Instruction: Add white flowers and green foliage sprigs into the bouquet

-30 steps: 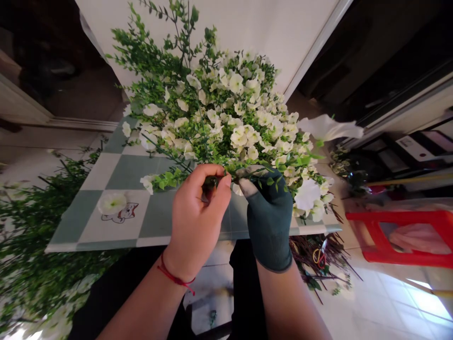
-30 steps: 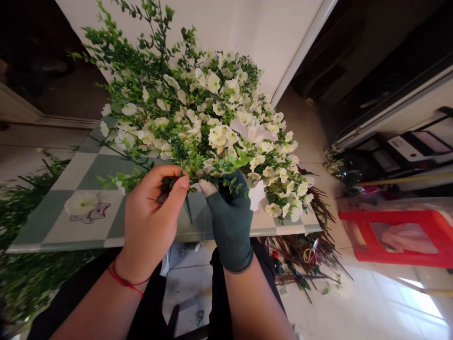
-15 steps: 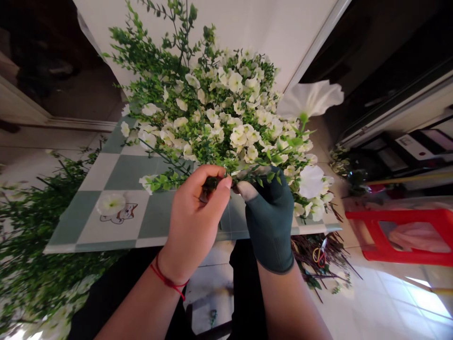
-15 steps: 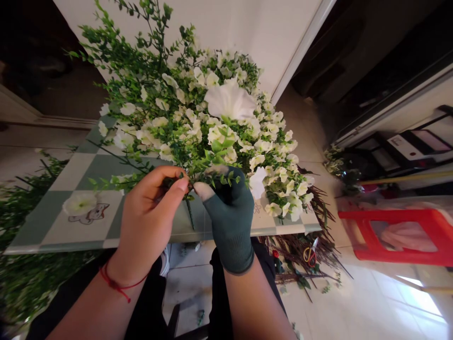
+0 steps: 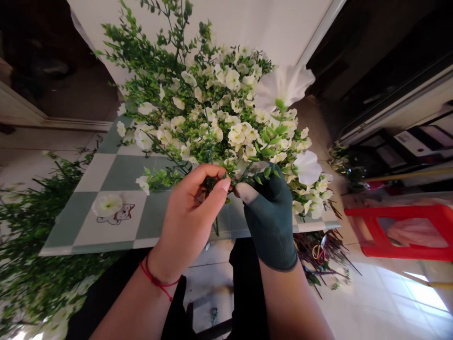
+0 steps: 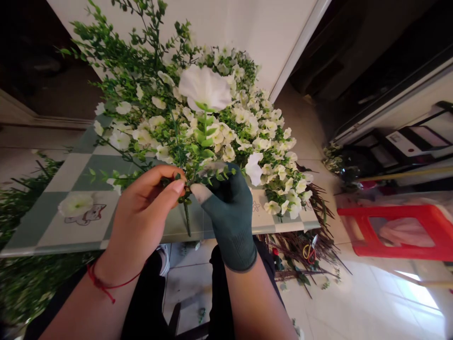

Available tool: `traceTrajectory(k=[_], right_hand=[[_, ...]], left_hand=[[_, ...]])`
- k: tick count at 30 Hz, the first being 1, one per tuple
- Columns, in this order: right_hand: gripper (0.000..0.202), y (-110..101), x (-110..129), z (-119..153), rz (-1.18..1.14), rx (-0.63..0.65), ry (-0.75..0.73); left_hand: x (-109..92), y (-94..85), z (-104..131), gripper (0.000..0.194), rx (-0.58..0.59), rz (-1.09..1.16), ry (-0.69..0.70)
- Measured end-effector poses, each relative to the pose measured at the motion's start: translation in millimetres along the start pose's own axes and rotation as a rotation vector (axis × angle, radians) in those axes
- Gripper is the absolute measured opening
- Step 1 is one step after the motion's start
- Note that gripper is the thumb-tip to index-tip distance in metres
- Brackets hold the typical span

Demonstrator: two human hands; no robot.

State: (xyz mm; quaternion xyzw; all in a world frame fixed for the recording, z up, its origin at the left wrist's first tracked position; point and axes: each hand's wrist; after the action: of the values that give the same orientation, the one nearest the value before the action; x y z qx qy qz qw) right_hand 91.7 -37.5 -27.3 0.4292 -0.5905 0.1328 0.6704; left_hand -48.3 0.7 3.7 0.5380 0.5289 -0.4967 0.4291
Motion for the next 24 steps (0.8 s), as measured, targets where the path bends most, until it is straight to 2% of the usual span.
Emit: traceTrajectory(k=[7, 10, 19, 24], right_hand=[[0.034, -2, 5, -2, 0.003, 0.048, 0.040], [0.037, -2, 7, 0, -0.016, 0.055, 0.086], [0.037, 3, 12, 1, -0.067, 0.072, 0.168], [0.037, 4, 15, 3, -0.102, 0.100, 0.234]], left_hand=[[-4, -10.1, -2, 0.009, 0.063, -0.110, 0.254], [-3, -12.2, -3, 0.009, 0.070, -0.116, 0.280], [4, -15.5, -7, 0.017, 0.175, 0.017, 0.011], [1, -17.8, -12, 0.019, 0.221, 0.036, -0.067]])
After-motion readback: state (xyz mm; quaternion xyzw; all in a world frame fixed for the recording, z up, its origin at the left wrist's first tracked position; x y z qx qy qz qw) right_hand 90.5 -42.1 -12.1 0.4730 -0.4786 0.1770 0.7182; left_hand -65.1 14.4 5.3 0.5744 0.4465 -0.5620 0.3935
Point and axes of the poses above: each hand's wrist, its own z-axis away from the middle knuckle, its own y-axis out of the palm, x = y × z, and after that the axes turned 14 degrees about -x, right-handed
